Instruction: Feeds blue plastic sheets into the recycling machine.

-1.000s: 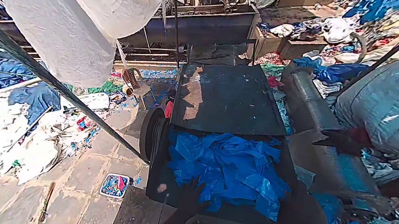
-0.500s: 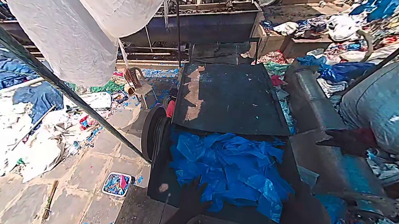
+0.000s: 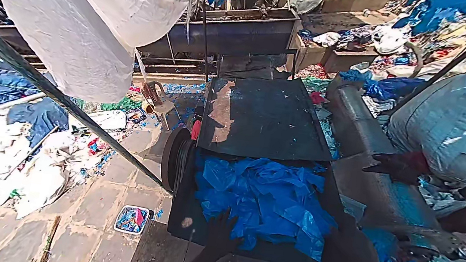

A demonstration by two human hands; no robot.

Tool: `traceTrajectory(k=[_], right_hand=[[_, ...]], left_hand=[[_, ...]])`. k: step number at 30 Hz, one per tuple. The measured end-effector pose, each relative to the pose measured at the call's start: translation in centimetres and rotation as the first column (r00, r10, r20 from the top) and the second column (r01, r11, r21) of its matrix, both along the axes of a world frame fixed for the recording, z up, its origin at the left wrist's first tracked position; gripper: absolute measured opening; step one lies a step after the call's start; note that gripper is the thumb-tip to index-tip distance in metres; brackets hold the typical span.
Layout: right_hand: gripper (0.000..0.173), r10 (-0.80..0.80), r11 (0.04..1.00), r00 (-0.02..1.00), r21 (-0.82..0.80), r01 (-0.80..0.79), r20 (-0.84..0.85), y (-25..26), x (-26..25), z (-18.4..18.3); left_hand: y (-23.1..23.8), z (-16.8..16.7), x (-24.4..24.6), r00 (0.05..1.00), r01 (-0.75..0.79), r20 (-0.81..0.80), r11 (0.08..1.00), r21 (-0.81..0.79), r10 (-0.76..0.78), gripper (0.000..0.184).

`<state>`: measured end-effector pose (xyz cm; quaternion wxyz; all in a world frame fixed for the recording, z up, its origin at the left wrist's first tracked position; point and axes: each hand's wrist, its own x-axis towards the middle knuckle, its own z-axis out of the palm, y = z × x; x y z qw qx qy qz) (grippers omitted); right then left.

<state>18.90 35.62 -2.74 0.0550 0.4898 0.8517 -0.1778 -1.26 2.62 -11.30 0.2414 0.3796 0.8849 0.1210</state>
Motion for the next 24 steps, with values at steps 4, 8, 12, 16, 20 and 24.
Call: traceTrajectory(k=[4, 8, 12, 16, 20, 24], right_hand=[[0.056, -0.028, 0.999, 0.998, -0.016, 0.028, 0.053, -1.1, -0.5, 1.4], [0.056, -0.021, 1.0, 0.999, -0.01, 0.022, 0.047, -1.0, -0.4, 1.2], [0.056, -0.022, 1.0, 0.998, -0.019, 0.023, 0.063, -1.2, -0.5, 1.6], [0.056, -0.017, 1.0, 0.998, 0.003, 0.017, 0.064, -0.8, -0.3, 0.9], [0.055, 0.007, 1.0, 0.997, 0.016, -0.008, 0.072, 0.0, -0.1, 0.2], [0.053, 0.016, 0.999, 0.998, 0.032, -0.018, 0.067, 0.7, 0.1, -0.9]], left_hand=[[0.0, -1.6, -0.1, 0.999, -0.003, -0.042, 0.999, 0.044, 0.005, 0.076], [0.0, -0.6, 0.0, 1.0, 0.002, -0.016, 1.0, 0.017, -0.002, 0.077], [-0.1, -0.9, 0.1, 0.999, 0.002, -0.033, 0.999, 0.032, -0.001, 0.076], [-0.2, -0.7, 0.1, 1.0, -0.004, -0.023, 0.999, 0.037, 0.005, 0.075], [-0.2, -0.6, 0.1, 1.0, -0.008, -0.018, 0.999, 0.041, 0.009, 0.074], [-0.2, -0.4, 0.1, 1.0, -0.006, -0.005, 1.0, 0.02, 0.006, 0.076]])
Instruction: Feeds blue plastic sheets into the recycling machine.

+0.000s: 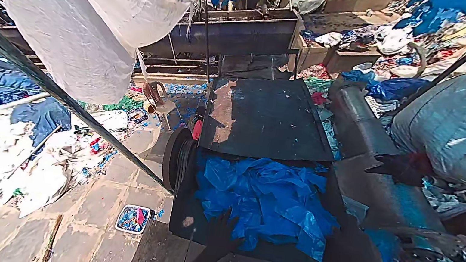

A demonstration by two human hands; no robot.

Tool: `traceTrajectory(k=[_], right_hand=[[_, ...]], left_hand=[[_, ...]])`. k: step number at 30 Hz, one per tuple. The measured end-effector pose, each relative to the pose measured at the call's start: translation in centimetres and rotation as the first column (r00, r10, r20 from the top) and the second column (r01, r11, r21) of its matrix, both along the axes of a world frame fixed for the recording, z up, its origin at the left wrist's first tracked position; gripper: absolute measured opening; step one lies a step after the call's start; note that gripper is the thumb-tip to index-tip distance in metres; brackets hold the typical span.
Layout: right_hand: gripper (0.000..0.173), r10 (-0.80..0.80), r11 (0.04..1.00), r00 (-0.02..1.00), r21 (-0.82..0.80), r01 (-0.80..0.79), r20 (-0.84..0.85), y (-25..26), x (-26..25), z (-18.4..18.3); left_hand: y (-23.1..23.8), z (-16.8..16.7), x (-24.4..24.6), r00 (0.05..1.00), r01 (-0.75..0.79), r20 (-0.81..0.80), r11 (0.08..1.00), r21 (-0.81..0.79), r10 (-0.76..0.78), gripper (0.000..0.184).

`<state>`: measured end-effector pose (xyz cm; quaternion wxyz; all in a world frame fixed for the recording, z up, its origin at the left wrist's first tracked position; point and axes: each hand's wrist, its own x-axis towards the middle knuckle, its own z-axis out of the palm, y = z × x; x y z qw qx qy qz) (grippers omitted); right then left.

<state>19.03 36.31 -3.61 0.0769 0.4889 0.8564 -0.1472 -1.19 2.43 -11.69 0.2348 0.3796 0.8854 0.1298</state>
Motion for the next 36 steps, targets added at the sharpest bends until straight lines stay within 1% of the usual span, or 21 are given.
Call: traceTrajectory(k=[2, 3, 5, 7, 10, 17, 23, 31, 34, 36], right_hand=[[0.052, 0.013, 1.0, 1.0, 0.016, -0.013, -0.008, 0.3, 0.1, -0.5], [0.051, 0.02, 1.0, 1.0, 0.019, -0.019, -0.013, 0.2, 0.1, -0.5], [0.051, 0.011, 1.0, 1.0, 0.015, -0.011, -0.006, -0.2, 0.0, 0.1], [0.053, -0.011, 1.0, 1.0, -0.007, 0.011, -0.012, -0.9, -0.2, 1.1], [0.059, -0.035, 0.999, 0.999, -0.035, 0.034, -0.04, -1.8, -0.3, 2.1], [0.06, -0.043, 0.999, 0.998, -0.034, 0.041, -0.054, -1.8, -0.3, 1.7], [0.062, -0.016, 1.0, 0.999, -0.008, 0.016, -0.04, -1.1, -0.1, 0.4], [0.056, -0.027, 0.999, 0.997, -0.033, 0.024, -0.07, -1.3, -0.3, 1.0], [0.053, -0.012, 1.0, 0.999, -0.005, 0.012, -0.05, -0.8, -0.1, 0.0], [0.053, -0.007, 1.0, 0.999, -0.002, 0.007, -0.048, -0.8, -0.1, -0.1]], left_hand=[[0.0, -0.2, -0.1, 1.0, 0.003, 0.006, 1.0, -0.003, -0.003, 0.076], [0.1, -0.8, -0.2, 1.0, 0.005, -0.004, 1.0, -0.003, -0.005, 0.077], [0.1, -2.5, -0.2, 0.999, 0.003, -0.049, 1.0, 0.008, -0.003, 0.077], [0.2, -3.0, -0.2, 0.999, 0.0, -0.051, 1.0, 0.014, 0.001, 0.078], [0.2, -2.8, -0.2, 0.999, -0.001, -0.048, 1.0, 0.025, 0.002, 0.079], [0.3, -2.9, -0.4, 0.998, 0.0, -0.059, 1.0, 0.026, 0.001, 0.078], [0.3, -2.9, -0.5, 0.998, 0.002, -0.059, 1.0, 0.009, -0.001, 0.078], [0.4, -2.8, -0.4, 0.999, -0.002, -0.048, 1.0, 0.01, 0.003, 0.077], [0.4, -3.3, -0.4, 0.998, -0.007, -0.067, 0.999, 0.031, 0.009, 0.077], [0.4, -2.9, -0.3, 0.998, -0.009, -0.059, 1.0, 0.029, 0.01, 0.077]])
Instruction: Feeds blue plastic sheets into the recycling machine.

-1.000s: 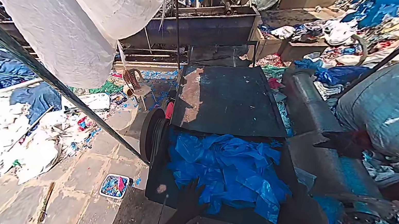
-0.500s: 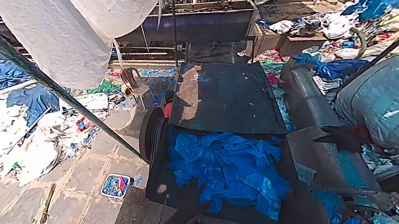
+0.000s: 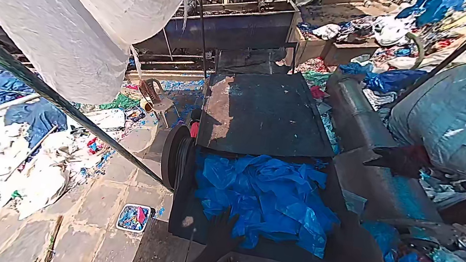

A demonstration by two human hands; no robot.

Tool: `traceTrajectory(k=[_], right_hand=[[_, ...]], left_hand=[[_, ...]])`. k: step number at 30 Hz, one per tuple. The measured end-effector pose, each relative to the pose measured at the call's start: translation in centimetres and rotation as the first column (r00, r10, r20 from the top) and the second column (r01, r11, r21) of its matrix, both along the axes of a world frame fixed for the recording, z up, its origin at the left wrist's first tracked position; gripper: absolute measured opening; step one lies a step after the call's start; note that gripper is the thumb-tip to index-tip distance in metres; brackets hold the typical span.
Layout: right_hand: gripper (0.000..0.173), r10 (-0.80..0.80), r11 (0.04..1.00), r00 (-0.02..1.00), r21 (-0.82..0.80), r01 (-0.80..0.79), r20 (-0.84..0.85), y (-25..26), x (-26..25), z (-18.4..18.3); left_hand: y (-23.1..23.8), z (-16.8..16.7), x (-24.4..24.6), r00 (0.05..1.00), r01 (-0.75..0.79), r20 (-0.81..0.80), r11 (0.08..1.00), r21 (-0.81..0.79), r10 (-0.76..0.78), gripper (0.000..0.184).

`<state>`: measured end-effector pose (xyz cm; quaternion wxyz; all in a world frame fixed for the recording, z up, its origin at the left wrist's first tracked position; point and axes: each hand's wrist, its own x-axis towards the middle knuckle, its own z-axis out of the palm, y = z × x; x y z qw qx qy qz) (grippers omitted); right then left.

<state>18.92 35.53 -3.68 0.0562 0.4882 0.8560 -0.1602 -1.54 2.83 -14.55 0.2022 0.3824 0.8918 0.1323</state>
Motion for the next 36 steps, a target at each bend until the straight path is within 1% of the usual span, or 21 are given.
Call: traceTrajectory(k=[2, 4, 8, 12, 20, 25, 30, 32, 34, 36], right_hand=[[0.056, -0.022, 0.999, 0.999, -0.035, 0.023, 0.028, -0.4, -0.3, 1.0], [0.056, -0.035, 0.998, 0.998, -0.042, 0.037, 0.042, -0.4, -0.4, 1.0], [0.057, -0.029, 0.999, 0.999, -0.037, 0.03, 0.041, -0.1, -0.3, 0.5], [0.056, -0.048, 0.997, 0.999, -0.066, 0.049, 0.016, -1.0, -0.5, 2.3], [0.055, -0.046, 0.996, 0.999, -0.07, 0.047, 0.01, -1.2, -0.6, 2.9], [0.056, -0.034, 0.998, 0.999, -0.057, 0.035, 0.015, -0.8, -0.5, 2.1], [0.056, -0.037, 0.998, 0.999, -0.058, 0.038, 0.007, -0.8, -0.4, 2.1], [0.059, -0.043, 0.998, 0.999, -0.055, 0.043, -0.009, -0.6, -0.3, 1.7], [0.062, -0.06, 0.996, 0.998, -0.062, 0.059, -0.016, -0.7, -0.2, 1.7], [0.062, -0.061, 0.996, 0.998, -0.066, 0.059, -0.028, -0.6, -0.2, 1.6]], left_hand=[[0.0, 2.1, 0.0, 0.998, 0.01, 0.057, 0.999, -0.041, -0.008, 0.076], [0.0, 3.1, 0.1, 0.997, 0.012, 0.078, 0.999, -0.053, -0.008, 0.075], [-0.1, 2.8, 0.2, 0.998, 0.012, 0.058, 0.999, -0.046, -0.009, 0.076], [0.0, 2.7, 0.2, 0.998, 0.006, 0.058, 1.0, -0.028, -0.004, 0.075], [0.0, 2.4, 0.2, 0.999, 0.006, 0.051, 0.999, -0.031, -0.005, 0.075], [-0.1, 2.5, 0.3, 0.999, -0.001, 0.052, 1.0, -0.014, 0.001, 0.075], [-0.1, 2.4, 0.2, 0.999, 0.008, 0.052, 1.0, -0.03, -0.006, 0.076], [0.0, 1.0, 0.1, 1.0, 0.001, 0.027, 1.0, -0.023, 0.0, 0.077], [0.1, 0.4, 0.1, 1.0, -0.002, 0.019, 1.0, -0.019, 0.002, 0.077], [0.0, 1.5, 0.1, 0.999, 0.0, 0.049, 1.0, -0.019, 0.001, 0.076]])
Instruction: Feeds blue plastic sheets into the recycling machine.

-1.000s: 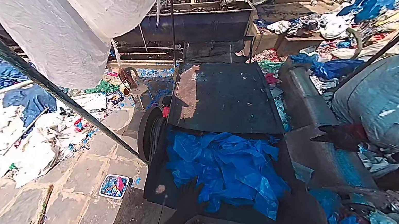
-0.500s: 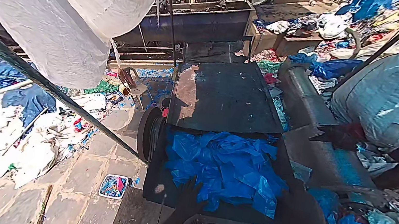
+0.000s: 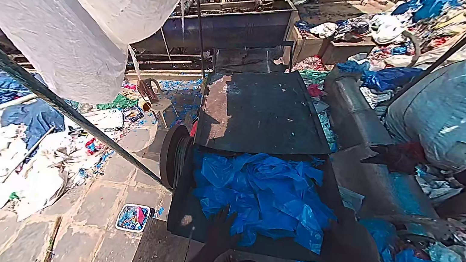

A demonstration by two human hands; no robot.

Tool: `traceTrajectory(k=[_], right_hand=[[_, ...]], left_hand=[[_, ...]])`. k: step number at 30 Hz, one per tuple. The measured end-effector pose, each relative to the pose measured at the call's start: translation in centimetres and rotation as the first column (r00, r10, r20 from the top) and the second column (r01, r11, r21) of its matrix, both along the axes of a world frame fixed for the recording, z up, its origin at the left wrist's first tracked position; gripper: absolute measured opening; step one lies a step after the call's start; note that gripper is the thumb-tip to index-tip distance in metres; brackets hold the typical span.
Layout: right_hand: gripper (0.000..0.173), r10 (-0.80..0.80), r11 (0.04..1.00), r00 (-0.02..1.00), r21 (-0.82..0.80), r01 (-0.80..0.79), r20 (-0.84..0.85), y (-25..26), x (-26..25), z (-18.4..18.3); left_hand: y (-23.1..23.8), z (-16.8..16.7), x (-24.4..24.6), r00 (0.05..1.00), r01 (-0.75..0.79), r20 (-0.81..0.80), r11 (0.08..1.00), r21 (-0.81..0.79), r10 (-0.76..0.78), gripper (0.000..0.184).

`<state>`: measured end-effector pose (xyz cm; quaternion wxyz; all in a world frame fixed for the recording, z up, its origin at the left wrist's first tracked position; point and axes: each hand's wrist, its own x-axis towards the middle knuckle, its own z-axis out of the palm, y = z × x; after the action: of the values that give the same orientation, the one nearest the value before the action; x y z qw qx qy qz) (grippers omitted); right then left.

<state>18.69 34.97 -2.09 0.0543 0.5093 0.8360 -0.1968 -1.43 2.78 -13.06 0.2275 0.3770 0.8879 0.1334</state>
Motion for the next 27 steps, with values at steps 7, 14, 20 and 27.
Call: traceTrajectory(k=[7, 14, 20, 27], right_hand=[[0.06, 0.0, 1.0, 1.0, -0.003, 0.0, -0.003, 0.0, -0.1, 0.0], [0.059, 0.001, 1.0, 1.0, -0.008, -0.001, -0.013, 0.1, -0.1, -0.1], [0.057, 0.003, 1.0, 1.0, -0.015, -0.003, 0.011, 0.1, -0.2, 0.0], [0.058, 0.006, 0.999, 1.0, -0.032, -0.007, -0.018, -1.0, -0.8, 2.3]], left_hand=[[0.0, 0.7, 0.0, 1.0, -0.002, 0.016, 1.0, -0.001, 0.002, 0.076], [0.1, 0.6, -0.1, 1.0, 0.008, 0.009, 1.0, -0.013, -0.007, 0.076], [0.1, 0.1, -0.1, 1.0, 0.002, -0.01, 1.0, -0.006, -0.002, 0.077], [0.3, -1.8, -0.2, 0.998, 0.002, -0.055, 1.0, 0.001, -0.002, 0.078]])
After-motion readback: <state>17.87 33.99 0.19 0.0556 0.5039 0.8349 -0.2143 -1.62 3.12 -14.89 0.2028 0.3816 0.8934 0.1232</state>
